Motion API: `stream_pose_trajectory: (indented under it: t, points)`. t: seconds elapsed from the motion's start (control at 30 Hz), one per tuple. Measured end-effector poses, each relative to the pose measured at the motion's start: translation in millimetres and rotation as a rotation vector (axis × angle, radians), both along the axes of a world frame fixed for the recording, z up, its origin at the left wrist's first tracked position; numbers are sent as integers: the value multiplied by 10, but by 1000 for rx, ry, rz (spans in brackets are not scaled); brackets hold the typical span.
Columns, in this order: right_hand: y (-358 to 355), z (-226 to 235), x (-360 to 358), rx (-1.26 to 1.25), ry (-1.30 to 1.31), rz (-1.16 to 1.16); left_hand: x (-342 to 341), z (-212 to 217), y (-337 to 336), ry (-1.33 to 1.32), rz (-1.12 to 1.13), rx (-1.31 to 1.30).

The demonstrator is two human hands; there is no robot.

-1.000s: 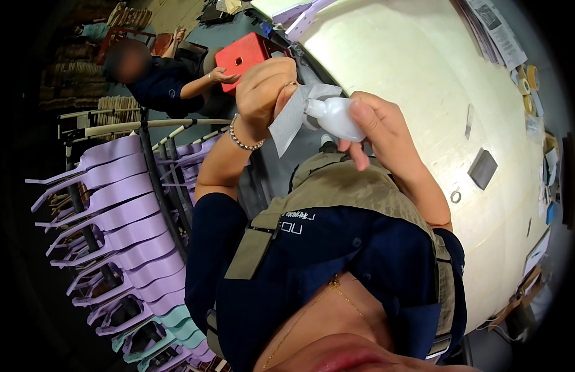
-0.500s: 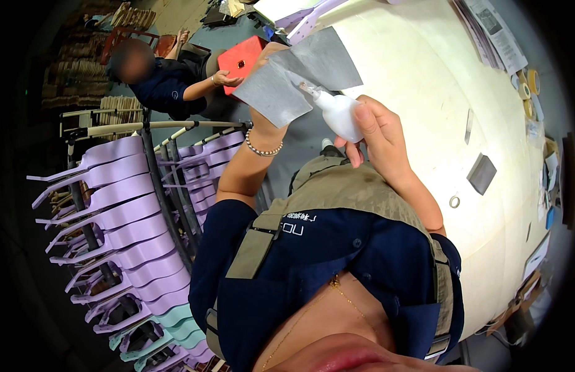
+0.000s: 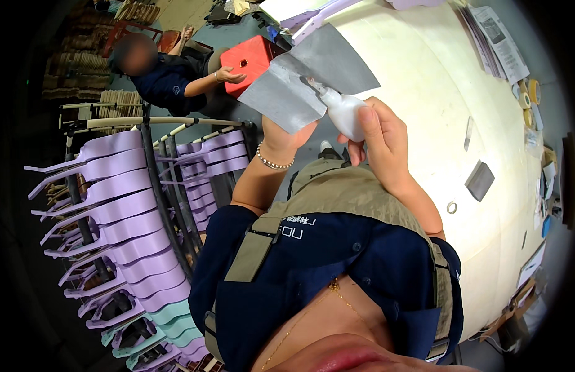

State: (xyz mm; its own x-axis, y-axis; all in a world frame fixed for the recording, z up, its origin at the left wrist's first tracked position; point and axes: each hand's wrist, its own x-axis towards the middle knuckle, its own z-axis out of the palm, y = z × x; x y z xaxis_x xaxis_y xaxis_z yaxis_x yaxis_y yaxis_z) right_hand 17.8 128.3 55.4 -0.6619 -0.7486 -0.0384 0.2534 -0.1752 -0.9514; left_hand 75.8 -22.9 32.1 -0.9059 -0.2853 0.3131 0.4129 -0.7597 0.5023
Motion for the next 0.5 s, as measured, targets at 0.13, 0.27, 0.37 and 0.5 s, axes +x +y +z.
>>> stream_pose_trajectory:
  t: [0.13,0.27,0.37,0.5]
  points:
    - [12,36,16,15,-17,69,24,-216,-55,34,-42,-91]
    - [37,56,-46,13,-240,267,15,-492,-196,-12,-22,-163]
    - [25,0,-71,-27,-418,345,-29,-483,-230,-64,-18,-113]
    - [19,2,-57,-27,-404,318,-16,-440,-374,-226,255,-974]
